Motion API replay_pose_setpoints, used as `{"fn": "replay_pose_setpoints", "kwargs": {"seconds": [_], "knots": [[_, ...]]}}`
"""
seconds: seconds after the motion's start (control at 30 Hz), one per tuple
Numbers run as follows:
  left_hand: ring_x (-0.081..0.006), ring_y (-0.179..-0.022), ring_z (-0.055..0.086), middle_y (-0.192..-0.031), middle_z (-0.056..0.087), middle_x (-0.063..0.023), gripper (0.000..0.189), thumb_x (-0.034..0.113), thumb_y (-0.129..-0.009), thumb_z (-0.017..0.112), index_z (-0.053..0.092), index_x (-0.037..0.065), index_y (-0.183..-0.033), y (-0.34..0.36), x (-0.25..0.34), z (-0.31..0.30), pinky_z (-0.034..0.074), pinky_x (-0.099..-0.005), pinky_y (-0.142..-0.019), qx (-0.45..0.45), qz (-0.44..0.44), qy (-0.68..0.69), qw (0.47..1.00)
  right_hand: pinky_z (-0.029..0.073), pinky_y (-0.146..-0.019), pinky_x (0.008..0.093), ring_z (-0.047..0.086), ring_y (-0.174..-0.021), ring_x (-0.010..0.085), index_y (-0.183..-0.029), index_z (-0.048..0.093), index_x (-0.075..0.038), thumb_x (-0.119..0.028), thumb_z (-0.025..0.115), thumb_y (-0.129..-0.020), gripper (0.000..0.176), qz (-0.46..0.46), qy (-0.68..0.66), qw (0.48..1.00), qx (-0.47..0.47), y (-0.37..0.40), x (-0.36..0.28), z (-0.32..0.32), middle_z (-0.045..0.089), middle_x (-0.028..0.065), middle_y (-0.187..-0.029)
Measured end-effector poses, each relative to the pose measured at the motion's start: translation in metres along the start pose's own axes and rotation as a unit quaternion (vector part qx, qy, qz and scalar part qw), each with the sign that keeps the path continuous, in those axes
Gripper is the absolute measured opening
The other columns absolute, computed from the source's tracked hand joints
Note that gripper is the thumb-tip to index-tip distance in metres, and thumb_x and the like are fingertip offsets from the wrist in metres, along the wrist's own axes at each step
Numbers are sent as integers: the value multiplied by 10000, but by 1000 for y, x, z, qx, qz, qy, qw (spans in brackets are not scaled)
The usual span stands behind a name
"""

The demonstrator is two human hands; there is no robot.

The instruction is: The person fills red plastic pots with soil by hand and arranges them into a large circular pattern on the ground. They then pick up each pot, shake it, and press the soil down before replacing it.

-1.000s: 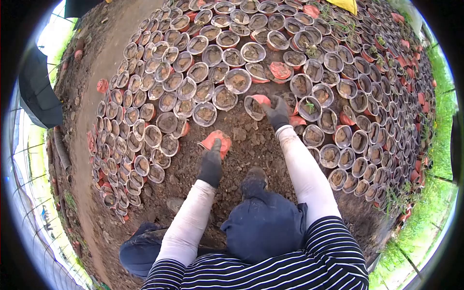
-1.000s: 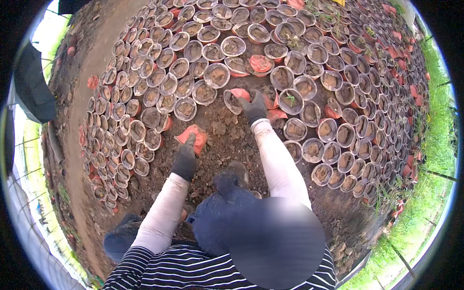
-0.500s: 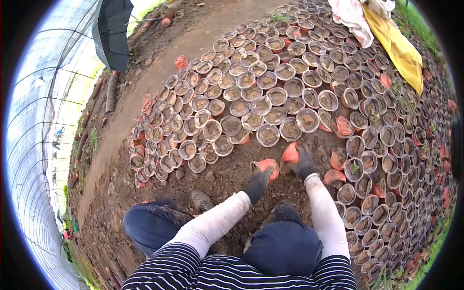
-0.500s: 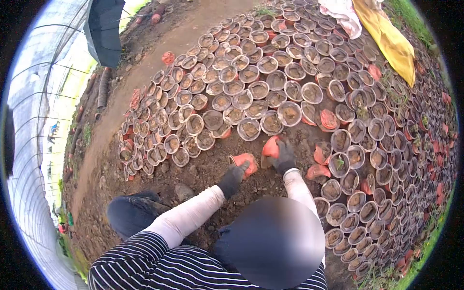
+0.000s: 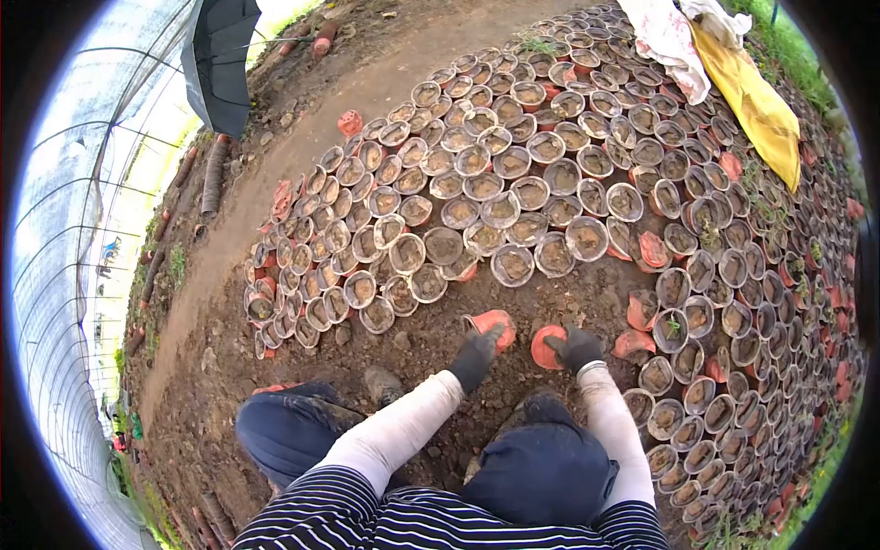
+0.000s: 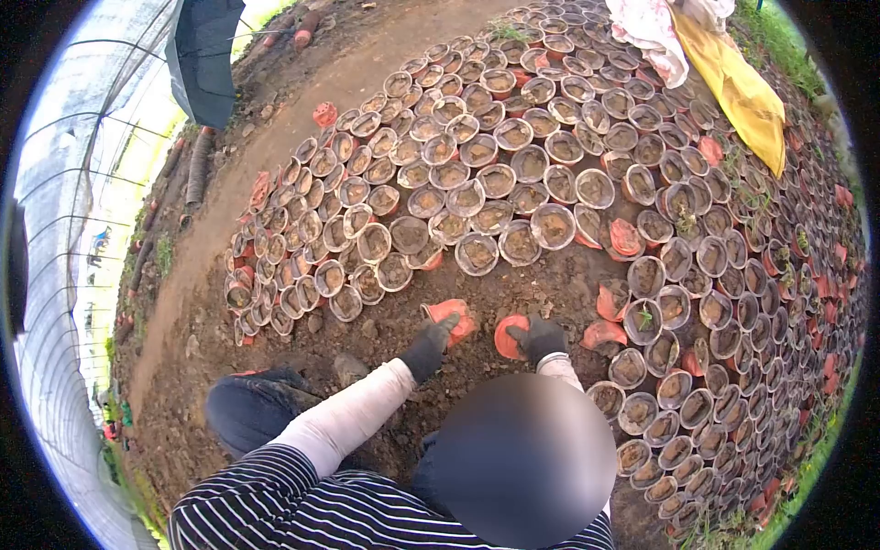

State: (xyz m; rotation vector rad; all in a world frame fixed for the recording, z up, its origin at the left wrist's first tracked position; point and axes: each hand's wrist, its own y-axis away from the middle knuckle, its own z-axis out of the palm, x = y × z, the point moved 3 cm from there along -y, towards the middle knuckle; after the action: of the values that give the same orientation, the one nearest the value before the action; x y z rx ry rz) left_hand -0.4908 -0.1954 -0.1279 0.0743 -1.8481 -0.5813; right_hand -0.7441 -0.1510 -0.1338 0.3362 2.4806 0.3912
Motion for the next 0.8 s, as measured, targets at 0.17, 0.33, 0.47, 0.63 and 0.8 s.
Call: {"fn": "replay_pose_setpoints", "kwargs": {"seconds": [0.17,0.33,0.47,0.63,0.8], "knots": [[-188,-853,596,-984,665,-114,426,349,-907,587,617,-31,-1099,28,83,-5,463,-334,-776,40,-130,35,990,460,-891,469,538,-1089,418,-1333,439,-89,-420,770,-671,811,-74,-137,983,96,33,-29,-13,524,247,-1234],[-177,-846,578,-975,657,-107,458,372,-895,605,614,-35,-1105,27,73,-11,458,-323,-771,39,-99,27,994,408,-972,480,474,-1165,428,-1321,482,-186,-259,689,-777,587,-194,10,975,112,52,-23,16,439,221,-1331],[-171,-839,573,-985,656,-82,446,368,-889,618,620,-19,-1110,21,37,-18,457,-319,-765,11,-59,-31,998,439,-939,438,524,-1115,396,-1286,515,-119,-275,678,-799,537,-119,-125,980,101,56,-46,-14,488,221,-1276],[-151,-842,602,-999,661,-47,370,317,-918,591,616,-1,-1106,18,58,-18,472,-307,-753,48,-87,103,990,457,-906,440,527,-1136,365,-1268,495,-49,-283,719,-759,603,-125,-194,963,141,48,-51,-42,515,218,-1256],[-230,-975,611,-1116,640,-168,422,302,-981,447,549,-17,-1239,26,80,-22,446,-322,-877,-21,36,-64,997,467,-902,443,523,-1138,386,-1311,456,-101,-298,729,-726,675,-53,-93,994,28,35,-32,-13,487,202,-1285]]}}
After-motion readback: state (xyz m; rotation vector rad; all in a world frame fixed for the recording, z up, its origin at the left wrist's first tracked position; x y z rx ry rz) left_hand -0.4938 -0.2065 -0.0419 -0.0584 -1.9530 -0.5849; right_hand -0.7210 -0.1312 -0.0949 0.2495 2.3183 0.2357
